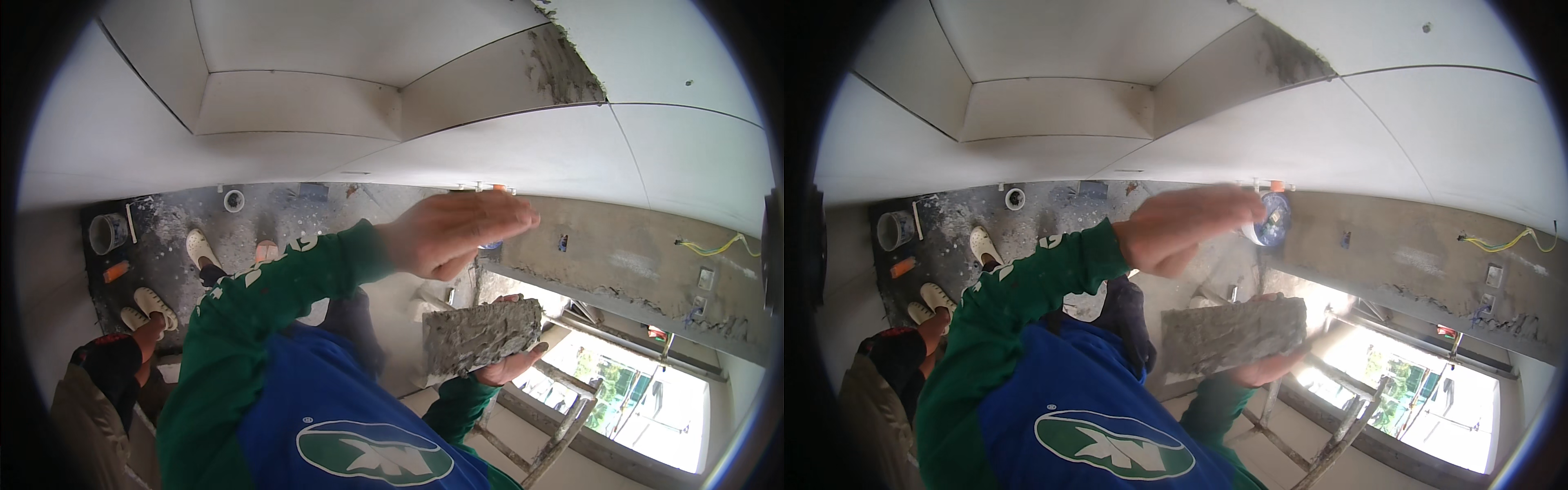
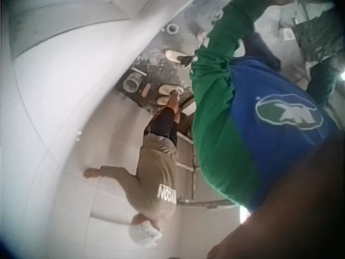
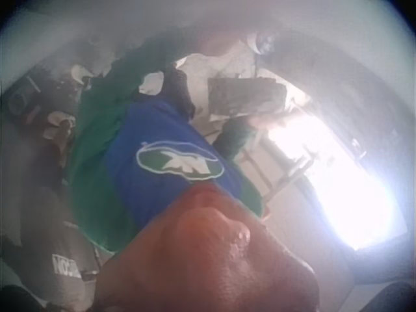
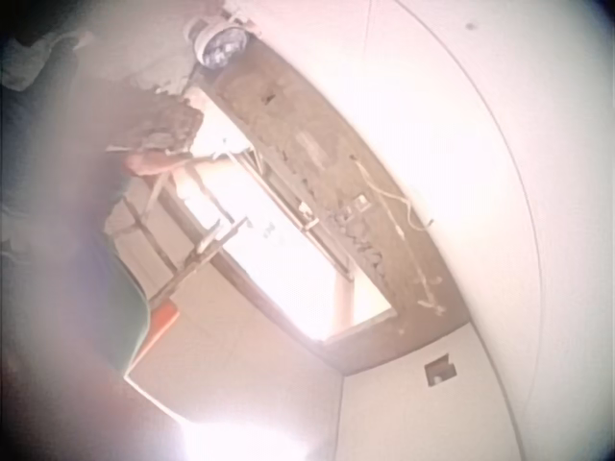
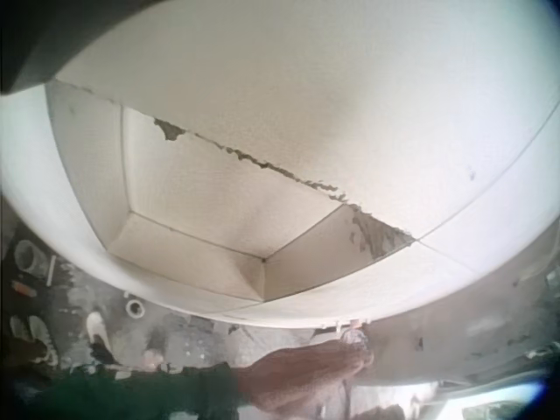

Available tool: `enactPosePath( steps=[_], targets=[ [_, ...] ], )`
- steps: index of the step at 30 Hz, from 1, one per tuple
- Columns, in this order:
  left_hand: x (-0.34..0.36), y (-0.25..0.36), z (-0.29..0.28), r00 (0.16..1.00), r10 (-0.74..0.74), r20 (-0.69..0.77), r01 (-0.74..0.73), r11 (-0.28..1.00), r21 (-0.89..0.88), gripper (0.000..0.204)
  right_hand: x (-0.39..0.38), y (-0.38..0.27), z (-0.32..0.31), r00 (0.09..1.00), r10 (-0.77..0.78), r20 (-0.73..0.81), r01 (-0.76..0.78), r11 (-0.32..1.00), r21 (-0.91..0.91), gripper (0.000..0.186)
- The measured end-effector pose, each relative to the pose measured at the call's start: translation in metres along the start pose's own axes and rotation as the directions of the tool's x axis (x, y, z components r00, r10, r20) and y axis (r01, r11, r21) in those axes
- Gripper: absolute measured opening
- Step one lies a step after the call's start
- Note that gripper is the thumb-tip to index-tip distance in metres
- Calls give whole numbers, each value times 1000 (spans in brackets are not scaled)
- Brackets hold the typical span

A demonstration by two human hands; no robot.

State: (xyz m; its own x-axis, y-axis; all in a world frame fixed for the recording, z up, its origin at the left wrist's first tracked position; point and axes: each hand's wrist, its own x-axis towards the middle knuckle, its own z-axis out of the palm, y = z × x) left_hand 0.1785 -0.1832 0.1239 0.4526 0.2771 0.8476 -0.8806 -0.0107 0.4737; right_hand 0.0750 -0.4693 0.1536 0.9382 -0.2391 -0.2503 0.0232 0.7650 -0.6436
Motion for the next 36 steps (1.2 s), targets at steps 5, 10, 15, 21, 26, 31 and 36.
enactPosePath(
  steps=[5, 10, 15, 21, 26, 31, 36],
  targets=[
    [67, -18, -20, 967, -62, -248, 133, 951, 281, 56, -5, 13, 10, 994, 28, 106, -16, 993, -113, 74],
    [58, 0, 22, 988, 1, -157, 46, 955, 294, 61, -12, 22, 25, 997, 61, -44, -63, 997, -46, 78],
    [-26, 26, -33, 960, -277, 41, 262, 940, 218, 57, -15, 18, 17, 998, 33, 58, -29, 997, -68, 79],
    [-137, 70, -78, 183, -983, -13, 939, 179, -293, 45, -23, 46, 65, 994, 39, 102, -44, 998, 42, 85],
    [-140, 137, -53, 56, -911, 409, 498, -330, -802, 65, -33, 69, 90, 980, 55, 190, -99, 968, 231, 91],
    [-90, 168, -47, 263, -931, 255, 318, -166, -934, 68, -47, 81, 124, 945, 127, 300, -223, 924, 312, 94],
    [-82, 172, -69, 430, -870, 240, 257, -136, -957, 69, -65, 94, 126, 886, 145, 441, -291, 913, 286, 112]
  ],
)
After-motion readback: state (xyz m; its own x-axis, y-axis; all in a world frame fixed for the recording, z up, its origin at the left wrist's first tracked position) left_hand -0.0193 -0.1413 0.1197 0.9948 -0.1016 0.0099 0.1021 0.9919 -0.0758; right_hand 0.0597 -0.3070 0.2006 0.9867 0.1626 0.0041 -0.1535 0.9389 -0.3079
